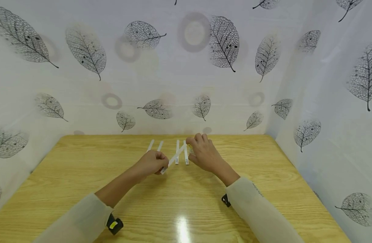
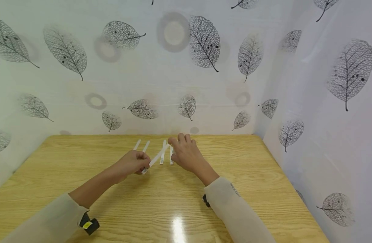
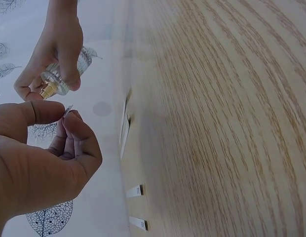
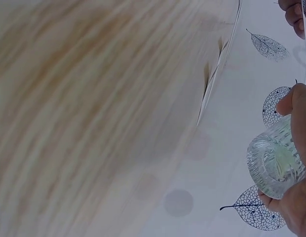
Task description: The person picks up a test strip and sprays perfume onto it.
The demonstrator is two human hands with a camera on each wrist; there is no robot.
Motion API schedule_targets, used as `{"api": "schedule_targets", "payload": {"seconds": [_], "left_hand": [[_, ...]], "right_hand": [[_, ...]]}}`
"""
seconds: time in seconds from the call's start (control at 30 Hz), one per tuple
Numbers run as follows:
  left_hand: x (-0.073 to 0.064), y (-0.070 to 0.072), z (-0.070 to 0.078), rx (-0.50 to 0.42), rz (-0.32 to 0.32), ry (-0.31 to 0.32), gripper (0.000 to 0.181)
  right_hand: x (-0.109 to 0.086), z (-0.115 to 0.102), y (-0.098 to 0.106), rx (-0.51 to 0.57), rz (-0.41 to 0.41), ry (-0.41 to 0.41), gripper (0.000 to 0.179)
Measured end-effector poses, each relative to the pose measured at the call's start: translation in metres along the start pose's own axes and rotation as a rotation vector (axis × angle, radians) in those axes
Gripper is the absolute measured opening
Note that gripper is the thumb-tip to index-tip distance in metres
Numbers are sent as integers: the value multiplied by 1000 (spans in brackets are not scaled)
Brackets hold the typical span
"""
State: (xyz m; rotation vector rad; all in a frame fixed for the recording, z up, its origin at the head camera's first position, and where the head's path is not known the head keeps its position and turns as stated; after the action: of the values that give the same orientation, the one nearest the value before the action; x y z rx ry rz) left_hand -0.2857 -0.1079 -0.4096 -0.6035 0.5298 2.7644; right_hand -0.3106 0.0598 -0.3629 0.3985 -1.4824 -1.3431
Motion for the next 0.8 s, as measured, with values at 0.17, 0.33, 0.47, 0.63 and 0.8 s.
{"api": "schedule_targets", "payload": {"seconds": [0.17,0.33,0.47,0.63,0.8], "left_hand": [[1,-1,-1,-4,-15,2,17],[1,-1,-1,-4,-23,-1,18],[2,-2,-2,-6,-27,-4,18],[2,-2,-2,-9,-25,-1,16],[2,-3,-2,-13,-33,1,15]], "right_hand": [[1,-2,2,18,18,11,51],[3,-3,4,22,15,10,51],[3,-4,4,22,4,5,50],[3,-6,4,13,-2,5,49],[3,-6,4,-1,1,4,47]]}}
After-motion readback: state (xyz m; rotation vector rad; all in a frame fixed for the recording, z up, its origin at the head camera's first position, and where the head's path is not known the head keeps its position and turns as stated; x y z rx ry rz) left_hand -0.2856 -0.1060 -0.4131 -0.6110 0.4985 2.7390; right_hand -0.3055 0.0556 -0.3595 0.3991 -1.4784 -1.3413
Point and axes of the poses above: each hand's wrist, its own x-axis towards the middle knuckle, its own y-axis out of the back of the hand, z = x × y, the point moved 9 cm from there along x, towards the middle knuckle, and after that the axes turned 15 degrees about y, right-handed, at the moved point
